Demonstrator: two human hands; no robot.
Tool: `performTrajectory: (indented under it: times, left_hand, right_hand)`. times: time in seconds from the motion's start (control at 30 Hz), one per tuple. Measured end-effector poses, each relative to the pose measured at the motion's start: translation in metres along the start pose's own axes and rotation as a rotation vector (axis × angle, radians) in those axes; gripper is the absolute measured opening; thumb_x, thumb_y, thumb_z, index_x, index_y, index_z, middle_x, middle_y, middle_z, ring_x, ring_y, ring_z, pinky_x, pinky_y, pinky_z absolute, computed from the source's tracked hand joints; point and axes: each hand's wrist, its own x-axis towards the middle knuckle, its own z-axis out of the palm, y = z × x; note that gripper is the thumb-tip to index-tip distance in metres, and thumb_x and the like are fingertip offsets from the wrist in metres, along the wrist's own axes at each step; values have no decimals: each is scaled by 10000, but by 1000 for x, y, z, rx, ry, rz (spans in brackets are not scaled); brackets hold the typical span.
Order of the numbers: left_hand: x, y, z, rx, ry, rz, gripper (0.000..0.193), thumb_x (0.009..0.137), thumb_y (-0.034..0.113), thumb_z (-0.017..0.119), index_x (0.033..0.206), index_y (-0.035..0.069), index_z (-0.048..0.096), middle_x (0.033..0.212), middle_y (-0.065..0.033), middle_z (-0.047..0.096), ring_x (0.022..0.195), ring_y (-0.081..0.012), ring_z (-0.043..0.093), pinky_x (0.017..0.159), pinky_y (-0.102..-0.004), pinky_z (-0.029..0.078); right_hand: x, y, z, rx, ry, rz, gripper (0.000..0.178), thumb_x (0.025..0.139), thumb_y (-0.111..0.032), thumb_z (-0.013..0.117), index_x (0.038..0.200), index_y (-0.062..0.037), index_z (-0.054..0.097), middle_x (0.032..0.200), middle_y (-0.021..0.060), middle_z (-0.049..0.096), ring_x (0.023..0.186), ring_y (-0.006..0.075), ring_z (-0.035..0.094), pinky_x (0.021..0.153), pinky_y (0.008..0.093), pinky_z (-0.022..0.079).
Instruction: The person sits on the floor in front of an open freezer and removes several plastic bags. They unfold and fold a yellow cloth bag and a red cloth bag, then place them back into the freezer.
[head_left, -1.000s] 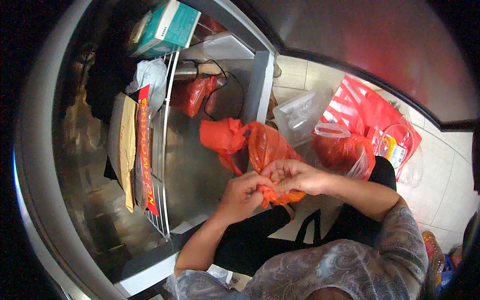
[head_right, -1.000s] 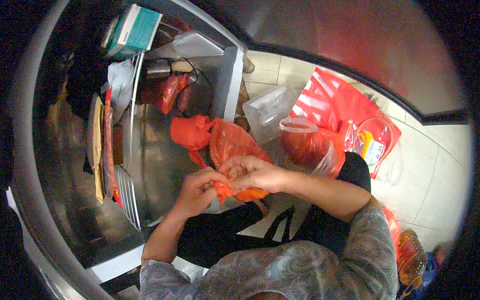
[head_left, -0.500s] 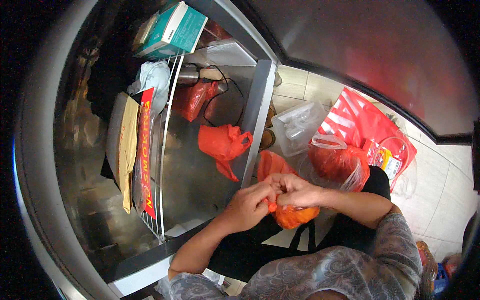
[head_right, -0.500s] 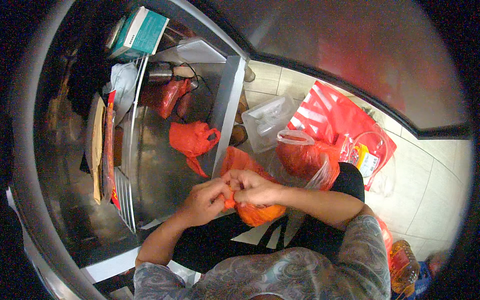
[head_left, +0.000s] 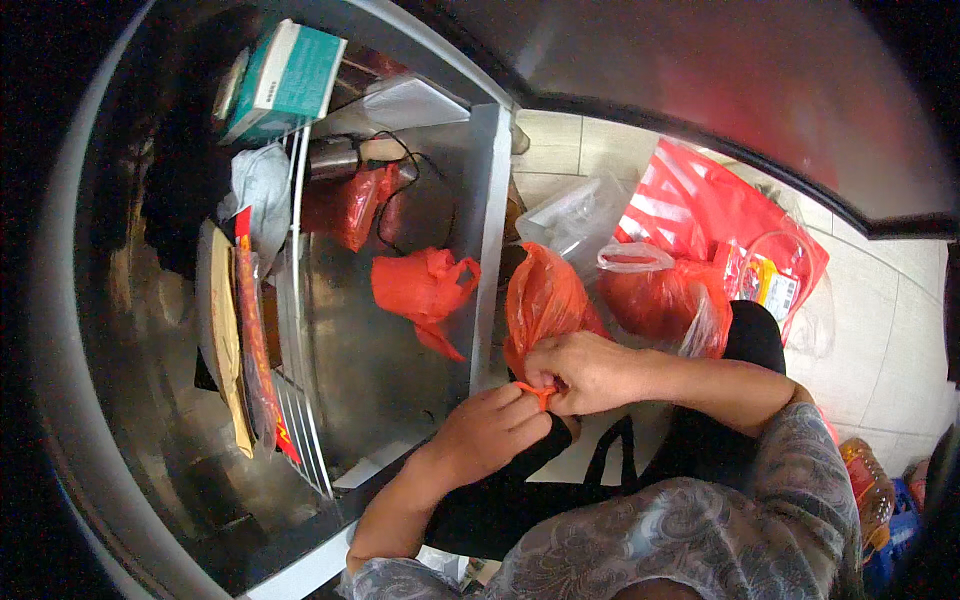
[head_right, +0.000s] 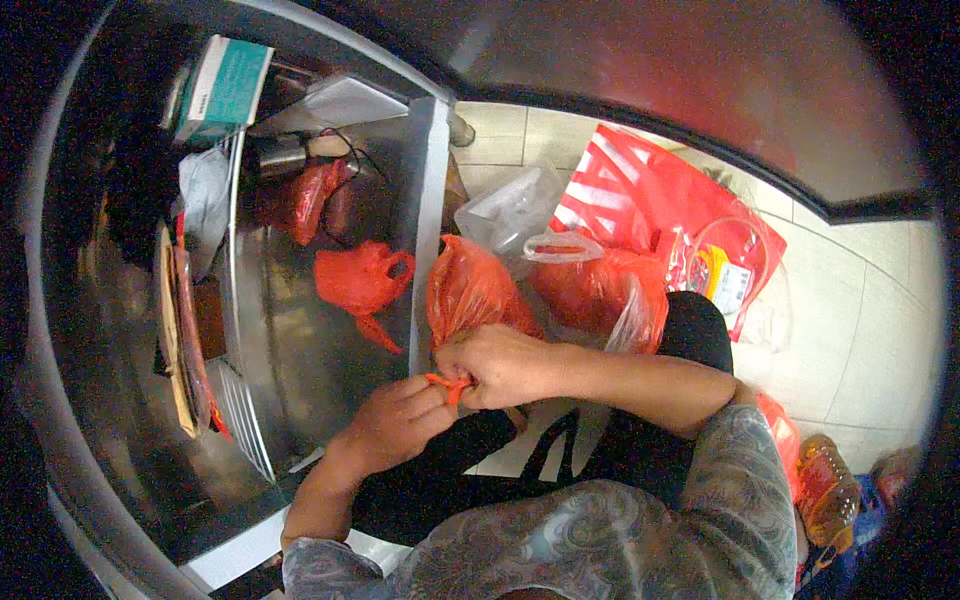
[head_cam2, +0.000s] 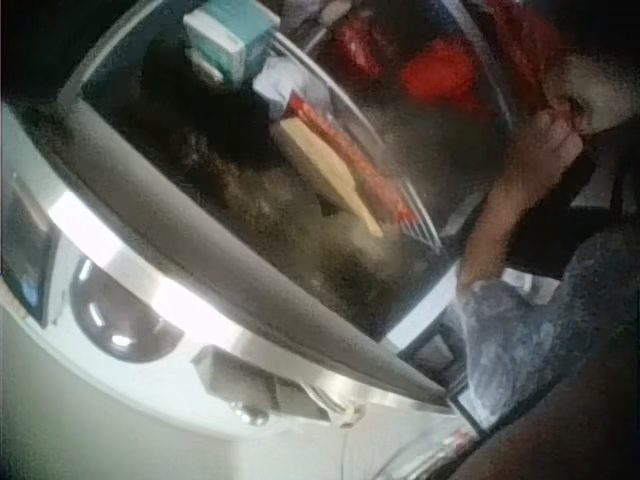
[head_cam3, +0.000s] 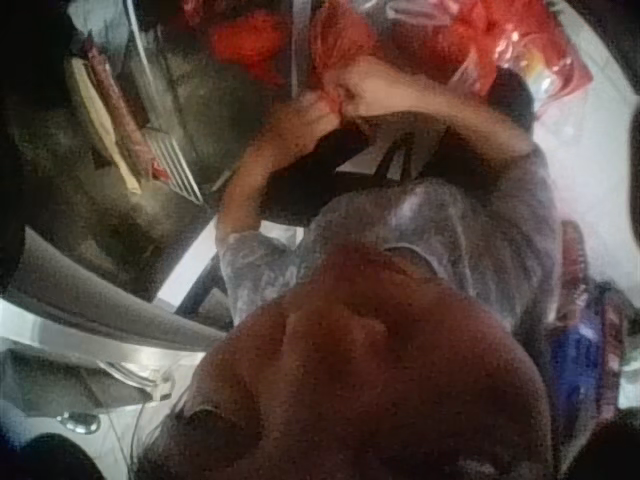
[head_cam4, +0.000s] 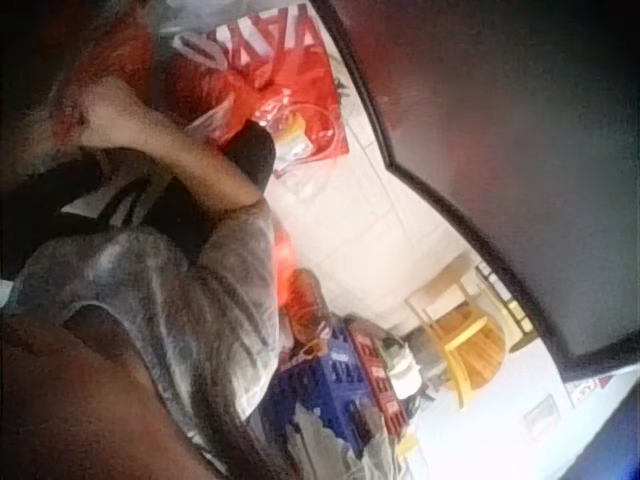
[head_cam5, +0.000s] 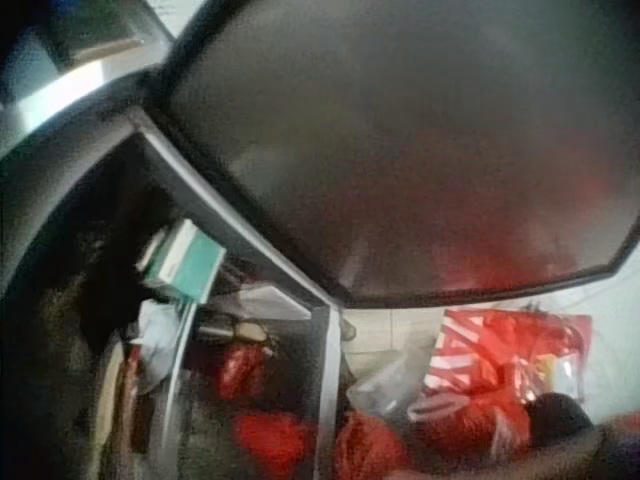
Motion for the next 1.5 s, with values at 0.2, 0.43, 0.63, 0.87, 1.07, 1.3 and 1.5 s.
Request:
performTrajectory:
  times: [0.2,0.43,0.63,0.87,1.07,1.3,1.5]
  left_hand:
    - [6,15,11,18,-167,69,142,794,164,561,924,106,573,976,-37,557,944,-217,567,731,-334,531]
    - [-9,5,10,35,-35,0,109,794,122,597,895,113,557,927,-42,556,891,-221,582,677,-324,513]
    - [-19,-12,3,-55,318,-119,121,769,59,635,840,77,539,823,-94,545,738,-274,603,611,-371,499]
    - [-8,-36,-7,-1277,721,-680,132,844,-43,546,936,49,525,815,-47,572,618,-150,578,550,-300,497]
    - [10,-32,-3,-394,713,-554,488,852,77,666,1294,50,462,1058,-100,584,946,-187,589,729,-305,530]
    - [-3,-44,-3,-1127,842,-786,233,949,162,614,1143,40,576,1045,-48,615,900,-140,608,771,-277,501]
    - [1,-20,-20,-1415,946,-721,194,953,117,563,1132,43,550,992,-72,619,681,-136,607,524,-268,478]
  right_hand:
    - [-5,-3,24,-147,-226,133,257,666,-63,684,893,16,593,782,244,640,804,438,636,681,508,497]
    - [1,8,13,443,-244,188,183,708,-43,694,844,1,579,758,95,655,713,217,652,606,340,487]
    - [-5,13,-2,1204,47,301,159,812,-29,675,794,-67,522,805,-12,566,715,113,588,653,253,464]
    - [11,2,-27,1412,201,157,256,956,-83,583,785,-132,400,875,-22,480,831,109,559,875,377,530]
    - [47,-44,-35,501,356,-98,288,886,-180,666,756,-96,422,781,-23,453,757,85,473,636,269,410]
    - [41,-96,-17,446,-12,-165,376,802,-81,668,1152,-53,534,987,146,643,878,320,649,763,409,526]
    - [44,-44,-45,-352,223,-162,510,796,-247,710,1214,-3,550,1058,189,592,1047,358,572,864,424,496]
